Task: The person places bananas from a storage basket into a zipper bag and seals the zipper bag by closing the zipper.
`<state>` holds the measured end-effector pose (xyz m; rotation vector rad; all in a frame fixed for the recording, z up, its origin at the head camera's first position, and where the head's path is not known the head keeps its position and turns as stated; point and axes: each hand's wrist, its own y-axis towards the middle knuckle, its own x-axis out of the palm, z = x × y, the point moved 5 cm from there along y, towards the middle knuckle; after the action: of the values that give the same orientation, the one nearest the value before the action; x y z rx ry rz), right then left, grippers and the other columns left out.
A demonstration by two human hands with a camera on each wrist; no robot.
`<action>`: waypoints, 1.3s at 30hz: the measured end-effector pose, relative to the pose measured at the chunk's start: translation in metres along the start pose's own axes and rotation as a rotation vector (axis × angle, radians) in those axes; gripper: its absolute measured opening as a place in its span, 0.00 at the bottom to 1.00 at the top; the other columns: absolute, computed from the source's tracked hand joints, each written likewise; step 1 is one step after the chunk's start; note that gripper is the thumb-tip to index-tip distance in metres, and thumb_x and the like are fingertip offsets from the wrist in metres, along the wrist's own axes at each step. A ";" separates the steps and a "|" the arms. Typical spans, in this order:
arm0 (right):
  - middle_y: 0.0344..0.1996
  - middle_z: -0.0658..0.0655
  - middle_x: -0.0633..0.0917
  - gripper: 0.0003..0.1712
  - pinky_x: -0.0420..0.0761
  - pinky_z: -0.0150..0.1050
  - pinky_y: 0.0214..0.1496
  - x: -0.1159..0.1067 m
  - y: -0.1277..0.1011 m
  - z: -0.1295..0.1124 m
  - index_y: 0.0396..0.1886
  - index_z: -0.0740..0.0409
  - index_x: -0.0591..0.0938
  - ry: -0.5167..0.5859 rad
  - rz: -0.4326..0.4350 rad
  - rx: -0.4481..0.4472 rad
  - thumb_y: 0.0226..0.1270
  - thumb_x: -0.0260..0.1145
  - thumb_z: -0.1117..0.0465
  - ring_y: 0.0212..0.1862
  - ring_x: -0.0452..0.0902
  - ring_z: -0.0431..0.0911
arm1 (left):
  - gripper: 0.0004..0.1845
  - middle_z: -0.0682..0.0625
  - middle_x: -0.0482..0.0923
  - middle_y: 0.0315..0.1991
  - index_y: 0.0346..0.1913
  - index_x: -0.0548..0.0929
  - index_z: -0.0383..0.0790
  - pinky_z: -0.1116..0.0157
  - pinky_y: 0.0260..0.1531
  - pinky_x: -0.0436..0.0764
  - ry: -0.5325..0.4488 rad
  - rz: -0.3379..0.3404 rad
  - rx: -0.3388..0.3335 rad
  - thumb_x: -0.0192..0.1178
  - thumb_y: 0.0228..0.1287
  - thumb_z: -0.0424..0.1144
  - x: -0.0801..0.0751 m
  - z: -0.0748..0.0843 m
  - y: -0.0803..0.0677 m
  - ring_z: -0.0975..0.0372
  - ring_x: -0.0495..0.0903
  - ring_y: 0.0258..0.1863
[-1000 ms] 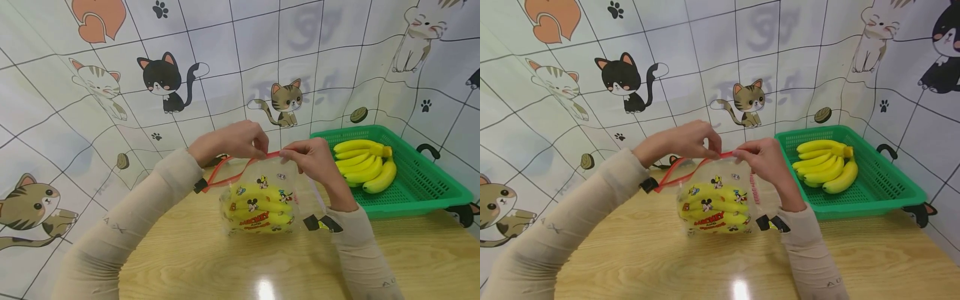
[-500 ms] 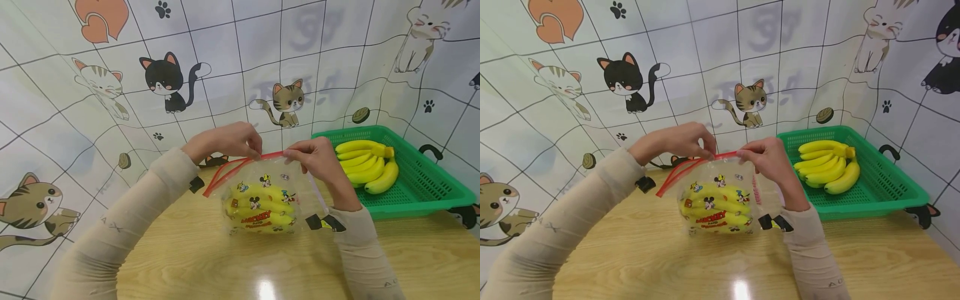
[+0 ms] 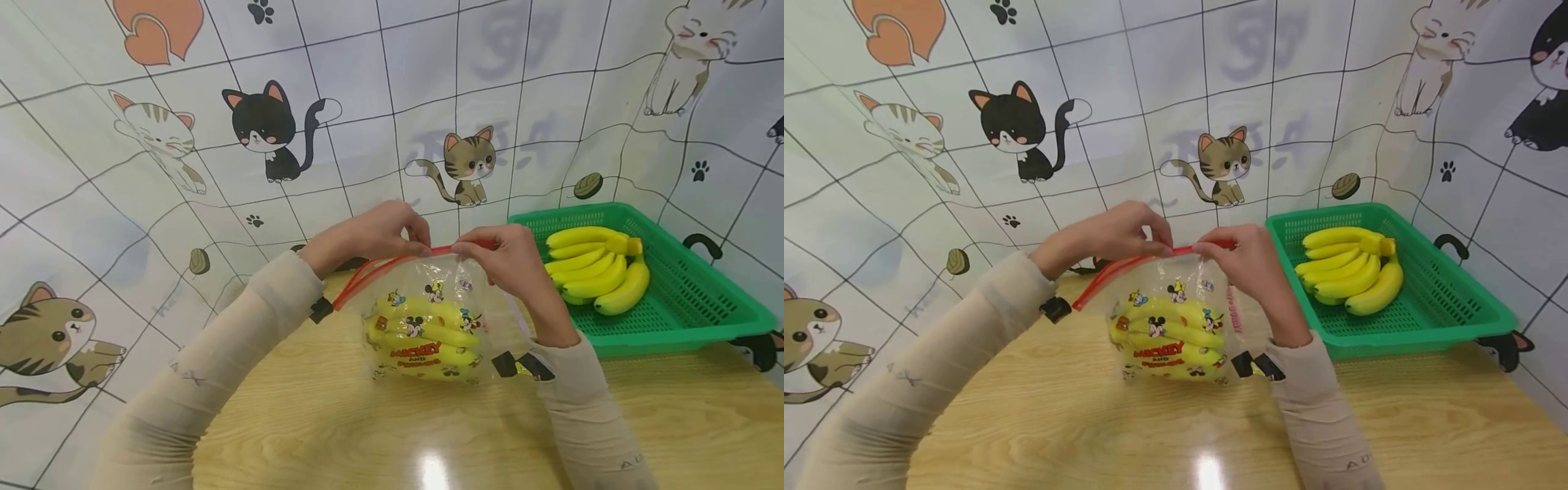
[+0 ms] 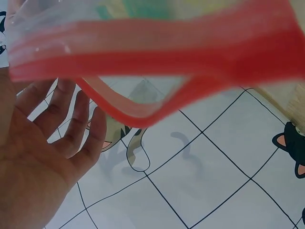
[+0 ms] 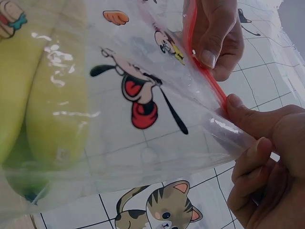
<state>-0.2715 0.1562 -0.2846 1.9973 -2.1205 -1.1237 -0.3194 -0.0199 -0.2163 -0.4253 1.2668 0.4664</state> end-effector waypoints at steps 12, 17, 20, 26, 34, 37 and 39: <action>0.26 0.59 0.90 0.09 0.72 0.37 0.13 -0.003 0.000 0.001 0.35 0.55 0.93 0.040 0.039 0.012 0.67 0.75 0.54 0.09 0.67 0.46 | 0.06 0.54 0.90 0.35 0.41 0.92 0.46 0.62 0.47 0.82 0.041 0.001 -0.018 0.66 0.71 0.41 -0.003 -0.003 -0.010 0.63 0.84 0.37; 0.27 0.60 0.90 0.09 0.72 0.37 0.14 -0.005 -0.001 0.002 0.36 0.55 0.93 0.056 0.032 0.031 0.67 0.75 0.54 0.09 0.67 0.46 | 0.07 0.54 0.90 0.35 0.40 0.92 0.44 0.61 0.48 0.82 0.038 -0.025 -0.018 0.66 0.70 0.41 -0.004 -0.004 -0.013 0.62 0.84 0.38; 0.27 0.60 0.90 0.10 0.72 0.38 0.15 -0.006 -0.001 0.003 0.37 0.56 0.93 0.065 0.029 0.049 0.67 0.75 0.54 0.10 0.67 0.46 | 0.07 0.53 0.90 0.35 0.40 0.92 0.44 0.61 0.48 0.82 0.036 -0.035 -0.011 0.66 0.71 0.40 -0.005 -0.004 -0.013 0.62 0.84 0.39; 0.28 0.59 0.90 0.10 0.71 0.38 0.15 -0.008 -0.001 0.005 0.39 0.56 0.93 0.062 0.026 0.054 0.67 0.75 0.54 0.10 0.67 0.46 | 0.07 0.53 0.90 0.35 0.40 0.92 0.43 0.61 0.48 0.82 0.038 -0.045 -0.014 0.65 0.71 0.40 -0.004 -0.006 -0.017 0.62 0.84 0.39; 0.27 0.60 0.89 0.10 0.70 0.38 0.14 -0.009 -0.002 0.006 0.38 0.58 0.93 0.083 0.025 0.044 0.68 0.74 0.55 0.10 0.66 0.46 | 0.07 0.53 0.89 0.36 0.41 0.92 0.44 0.61 0.48 0.82 0.035 -0.057 -0.032 0.65 0.71 0.40 -0.005 -0.012 -0.022 0.61 0.83 0.39; 0.27 0.60 0.89 0.10 0.70 0.38 0.14 -0.010 -0.002 0.006 0.38 0.59 0.93 0.085 0.023 0.045 0.68 0.74 0.56 0.10 0.65 0.46 | 0.07 0.53 0.89 0.36 0.41 0.91 0.44 0.61 0.48 0.82 0.038 -0.067 -0.044 0.65 0.71 0.41 -0.004 -0.014 -0.023 0.61 0.83 0.39; 0.27 0.60 0.90 0.10 0.70 0.38 0.14 -0.011 -0.002 0.006 0.38 0.59 0.93 0.080 0.024 0.050 0.68 0.74 0.56 0.10 0.66 0.46 | 0.07 0.53 0.89 0.36 0.41 0.91 0.44 0.61 0.47 0.82 0.039 -0.072 -0.052 0.65 0.71 0.41 -0.004 -0.015 -0.024 0.61 0.82 0.39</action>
<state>-0.2702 0.1683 -0.2853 1.9960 -2.1479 -0.9803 -0.3190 -0.0482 -0.2147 -0.5241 1.2747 0.4324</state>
